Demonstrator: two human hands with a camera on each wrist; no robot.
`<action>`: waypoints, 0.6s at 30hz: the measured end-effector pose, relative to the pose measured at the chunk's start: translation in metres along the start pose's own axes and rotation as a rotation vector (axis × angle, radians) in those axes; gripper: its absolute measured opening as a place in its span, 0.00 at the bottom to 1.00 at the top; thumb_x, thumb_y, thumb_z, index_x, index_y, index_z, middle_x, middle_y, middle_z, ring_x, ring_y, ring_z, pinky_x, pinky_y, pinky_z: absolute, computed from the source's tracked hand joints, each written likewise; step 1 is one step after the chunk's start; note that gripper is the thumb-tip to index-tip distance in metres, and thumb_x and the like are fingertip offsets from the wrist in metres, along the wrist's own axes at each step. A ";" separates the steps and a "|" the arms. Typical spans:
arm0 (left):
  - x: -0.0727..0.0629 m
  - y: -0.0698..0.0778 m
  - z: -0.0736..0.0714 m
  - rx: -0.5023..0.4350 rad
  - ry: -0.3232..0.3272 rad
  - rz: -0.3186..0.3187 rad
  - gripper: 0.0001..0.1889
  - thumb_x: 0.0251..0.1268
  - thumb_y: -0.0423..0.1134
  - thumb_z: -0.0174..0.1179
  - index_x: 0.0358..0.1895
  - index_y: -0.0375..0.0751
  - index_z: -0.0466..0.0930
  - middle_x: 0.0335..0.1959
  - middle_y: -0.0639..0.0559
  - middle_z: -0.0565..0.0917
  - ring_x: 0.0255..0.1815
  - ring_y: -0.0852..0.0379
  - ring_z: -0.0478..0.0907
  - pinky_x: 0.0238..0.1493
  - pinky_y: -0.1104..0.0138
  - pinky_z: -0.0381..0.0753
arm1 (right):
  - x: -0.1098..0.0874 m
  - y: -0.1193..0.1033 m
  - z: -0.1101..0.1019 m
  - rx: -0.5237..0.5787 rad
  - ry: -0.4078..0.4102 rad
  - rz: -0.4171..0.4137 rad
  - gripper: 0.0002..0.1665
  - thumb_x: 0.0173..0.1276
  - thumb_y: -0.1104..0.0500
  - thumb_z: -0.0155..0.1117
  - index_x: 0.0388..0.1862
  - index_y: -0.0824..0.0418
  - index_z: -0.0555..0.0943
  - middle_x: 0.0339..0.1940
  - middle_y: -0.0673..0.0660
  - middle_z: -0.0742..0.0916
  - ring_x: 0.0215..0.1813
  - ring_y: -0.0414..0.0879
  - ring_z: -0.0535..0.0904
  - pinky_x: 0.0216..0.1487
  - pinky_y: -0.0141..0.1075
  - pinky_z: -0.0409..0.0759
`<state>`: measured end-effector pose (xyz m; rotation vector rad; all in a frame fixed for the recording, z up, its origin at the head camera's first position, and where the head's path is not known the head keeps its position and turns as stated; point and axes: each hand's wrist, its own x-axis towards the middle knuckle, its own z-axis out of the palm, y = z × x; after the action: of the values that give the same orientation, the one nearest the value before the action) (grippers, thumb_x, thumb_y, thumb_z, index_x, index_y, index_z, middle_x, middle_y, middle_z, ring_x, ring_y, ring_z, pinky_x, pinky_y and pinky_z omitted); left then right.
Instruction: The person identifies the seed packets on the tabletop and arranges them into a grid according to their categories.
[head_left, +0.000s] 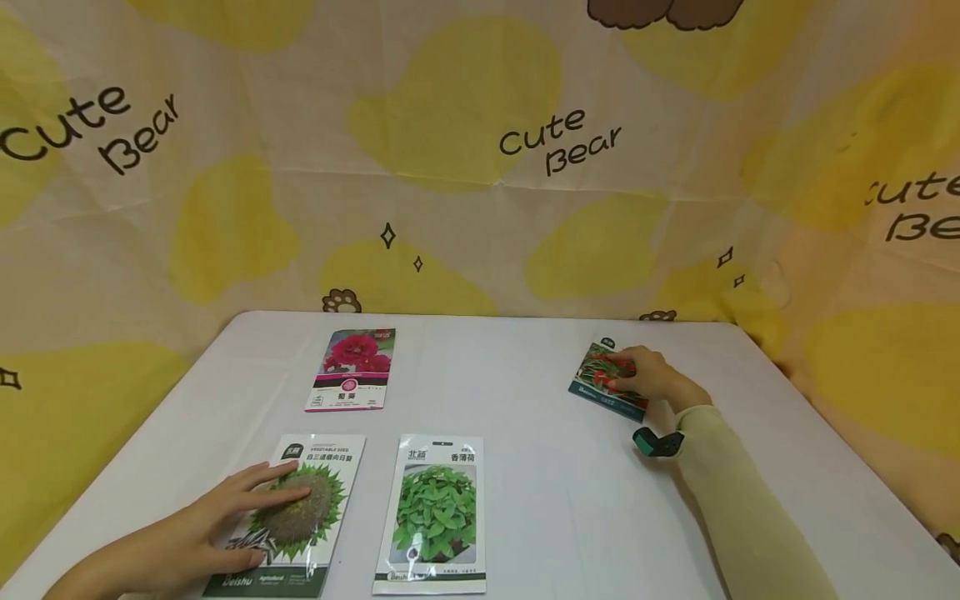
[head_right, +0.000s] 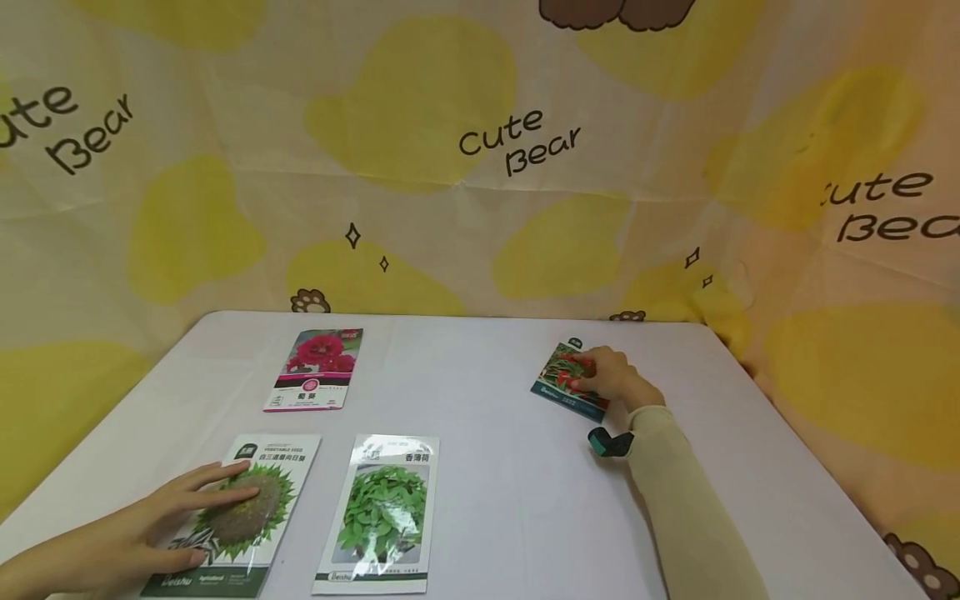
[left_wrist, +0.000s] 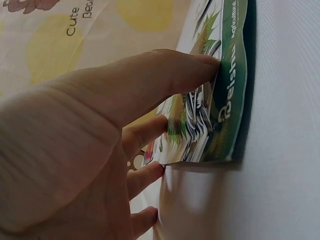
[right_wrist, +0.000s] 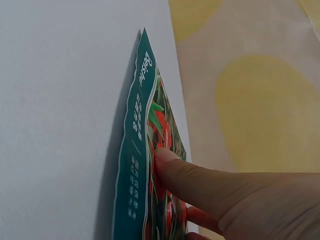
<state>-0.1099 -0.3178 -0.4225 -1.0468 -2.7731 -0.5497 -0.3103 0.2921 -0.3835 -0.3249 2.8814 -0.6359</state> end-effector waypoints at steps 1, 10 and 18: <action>-0.001 0.000 0.000 0.004 0.002 -0.001 0.37 0.54 0.46 0.74 0.71 0.61 0.73 0.77 0.66 0.61 0.78 0.81 0.39 0.50 0.71 0.70 | 0.001 -0.001 0.001 -0.005 0.000 -0.002 0.37 0.70 0.54 0.68 0.73 0.68 0.70 0.72 0.78 0.70 0.73 0.76 0.62 0.72 0.68 0.61; 0.000 -0.001 0.000 0.031 -0.004 -0.013 0.37 0.53 0.48 0.74 0.70 0.63 0.74 0.76 0.67 0.63 0.77 0.83 0.38 0.49 0.68 0.74 | 0.006 -0.016 0.007 -0.001 -0.034 0.020 0.37 0.71 0.53 0.67 0.74 0.65 0.69 0.74 0.76 0.68 0.73 0.77 0.59 0.70 0.70 0.60; 0.001 -0.003 0.000 0.025 -0.029 -0.032 0.36 0.55 0.48 0.73 0.71 0.64 0.73 0.77 0.69 0.61 0.76 0.84 0.36 0.48 0.66 0.75 | 0.020 -0.028 0.008 -0.022 -0.072 -0.015 0.36 0.73 0.54 0.65 0.75 0.65 0.68 0.74 0.76 0.66 0.74 0.78 0.56 0.72 0.70 0.58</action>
<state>-0.1121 -0.3195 -0.4230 -1.0151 -2.8192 -0.5056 -0.3226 0.2589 -0.3814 -0.3649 2.8219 -0.5837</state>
